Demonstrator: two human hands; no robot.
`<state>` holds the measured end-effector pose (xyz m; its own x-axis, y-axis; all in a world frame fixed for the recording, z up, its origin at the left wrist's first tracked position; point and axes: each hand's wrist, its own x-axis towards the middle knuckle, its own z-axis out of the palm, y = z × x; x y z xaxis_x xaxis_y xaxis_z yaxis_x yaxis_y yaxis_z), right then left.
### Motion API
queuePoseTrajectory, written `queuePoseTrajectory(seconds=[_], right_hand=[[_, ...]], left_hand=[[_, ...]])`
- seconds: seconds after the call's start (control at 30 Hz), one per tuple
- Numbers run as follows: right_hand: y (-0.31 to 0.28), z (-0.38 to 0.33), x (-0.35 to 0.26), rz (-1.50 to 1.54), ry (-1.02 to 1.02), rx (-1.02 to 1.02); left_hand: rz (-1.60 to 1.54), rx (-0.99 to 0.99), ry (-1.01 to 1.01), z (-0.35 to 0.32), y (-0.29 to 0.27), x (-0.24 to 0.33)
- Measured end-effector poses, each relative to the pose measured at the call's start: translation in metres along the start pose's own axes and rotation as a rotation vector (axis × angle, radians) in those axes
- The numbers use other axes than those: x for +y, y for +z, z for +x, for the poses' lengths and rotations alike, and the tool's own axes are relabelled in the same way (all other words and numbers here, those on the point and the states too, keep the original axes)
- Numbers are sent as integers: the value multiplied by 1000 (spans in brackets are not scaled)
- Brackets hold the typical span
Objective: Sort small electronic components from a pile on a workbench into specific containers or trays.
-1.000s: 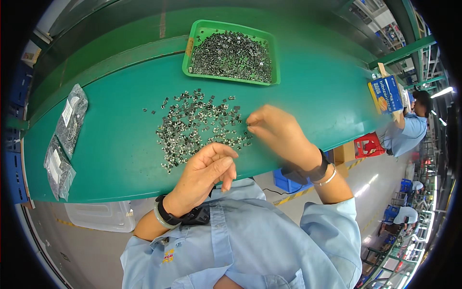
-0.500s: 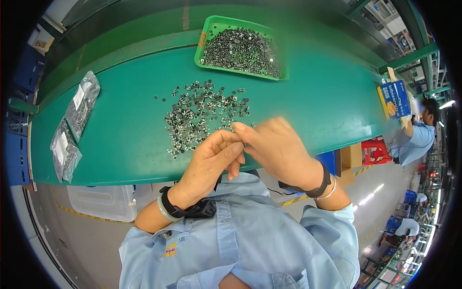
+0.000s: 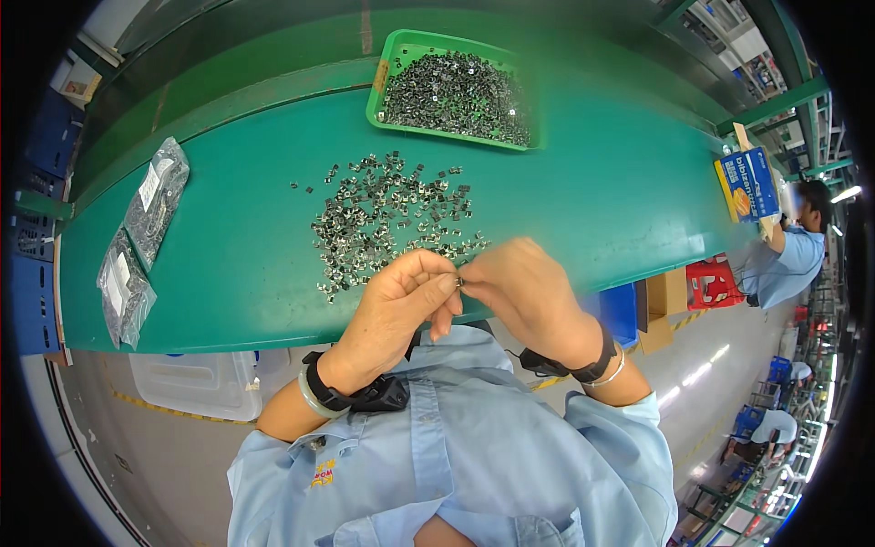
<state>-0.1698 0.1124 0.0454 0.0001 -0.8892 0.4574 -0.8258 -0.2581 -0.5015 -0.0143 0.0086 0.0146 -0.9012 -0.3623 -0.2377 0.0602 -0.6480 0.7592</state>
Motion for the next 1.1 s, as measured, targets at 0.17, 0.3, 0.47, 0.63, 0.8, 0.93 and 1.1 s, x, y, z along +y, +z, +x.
queuePoseTrajectory(seconds=[0.17,0.3,0.47,0.63,0.8,0.93,1.1], right_hand=[[5,-8,-1,52,35,101],[5,-10,-1,12,33,110],[10,-15,0,37,59,172],[17,-18,-2,67,84,221],[20,-21,-3,61,87,222],[24,-23,-6,111,137,259],[28,-26,-12,409,273,287]], left_hand=[[41,18,8,-1,1,-1],[104,18,22,-2,2,-2],[60,25,23,-3,6,-3],[26,22,6,-3,7,-3],[-38,22,-9,-2,5,-5],[-91,-23,2,-1,2,-8],[-150,-121,10,0,-3,-11]])
